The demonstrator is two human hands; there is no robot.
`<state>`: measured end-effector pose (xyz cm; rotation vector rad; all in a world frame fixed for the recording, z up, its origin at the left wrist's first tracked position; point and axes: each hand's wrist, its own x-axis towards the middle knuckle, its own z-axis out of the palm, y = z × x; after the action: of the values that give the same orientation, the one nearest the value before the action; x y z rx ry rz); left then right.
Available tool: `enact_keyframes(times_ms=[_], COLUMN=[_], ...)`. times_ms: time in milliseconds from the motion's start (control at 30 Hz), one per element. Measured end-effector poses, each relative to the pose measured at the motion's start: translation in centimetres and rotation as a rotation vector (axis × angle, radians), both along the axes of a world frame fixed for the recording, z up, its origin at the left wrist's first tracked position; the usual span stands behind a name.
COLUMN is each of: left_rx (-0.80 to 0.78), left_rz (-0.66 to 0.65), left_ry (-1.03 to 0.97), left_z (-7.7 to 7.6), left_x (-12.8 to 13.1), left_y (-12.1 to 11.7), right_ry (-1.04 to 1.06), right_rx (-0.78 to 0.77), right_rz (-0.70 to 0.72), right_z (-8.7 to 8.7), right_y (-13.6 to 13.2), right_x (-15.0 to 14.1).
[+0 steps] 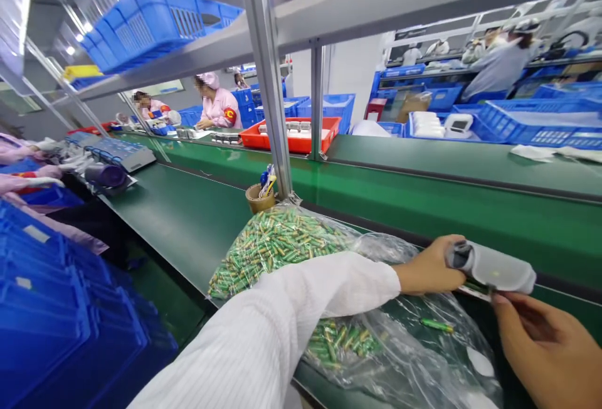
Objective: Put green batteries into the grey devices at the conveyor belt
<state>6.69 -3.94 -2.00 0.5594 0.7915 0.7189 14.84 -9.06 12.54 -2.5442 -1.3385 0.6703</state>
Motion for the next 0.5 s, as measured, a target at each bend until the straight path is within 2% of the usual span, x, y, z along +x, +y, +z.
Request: enact_keyframes(times_ms=[67,100,133,167,233,300,333,367,400,500], left_rx=[0.158,0.273,0.304,0.276,0.124,-0.022,-0.161,-0.328,-0.413,-0.548], left_rz=[-0.055,-0.094,-0.091,-0.057,0.171,0.453,0.512,0.558,0.604,0.623], left_ry=[0.103,0.152,0.241,0.318,0.437,0.712,0.861,1.018,1.102,1.152], left_z=[3.4,5.5,7.5,9.4,12.0,12.5,12.1,11.4,10.6,8.8], left_x=[-4.7,-7.9,-11.6,-15.5,-23.6,-31.3,-34.8,-38.0,-40.8,-46.5], left_y=[0.3,0.2,-0.1,-0.8,-2.6,-4.8,-5.8,-6.7,-7.4,-8.4], right_ry=[0.086,0.120,0.148,0.164,0.195,0.255,0.290,0.327,0.360,0.439], right_rx=[-0.012,-0.003,0.011,0.025,0.030,0.006,-0.008,-0.030,-0.047,-0.025], right_rz=[-0.091,-0.109,-0.112,-0.105,-0.105,-0.131,-0.146,-0.156,-0.161,-0.164], right_z=[0.3,0.4,0.4,0.3,0.1,-0.3,-0.5,-0.6,-0.7,0.0], right_y=[-0.4,-0.5,-0.7,-0.7,-0.7,-0.4,-0.3,0.0,0.2,1.0], right_x=[0.2,0.4,0.6,0.7,0.9,0.8,0.7,0.5,0.1,-1.7])
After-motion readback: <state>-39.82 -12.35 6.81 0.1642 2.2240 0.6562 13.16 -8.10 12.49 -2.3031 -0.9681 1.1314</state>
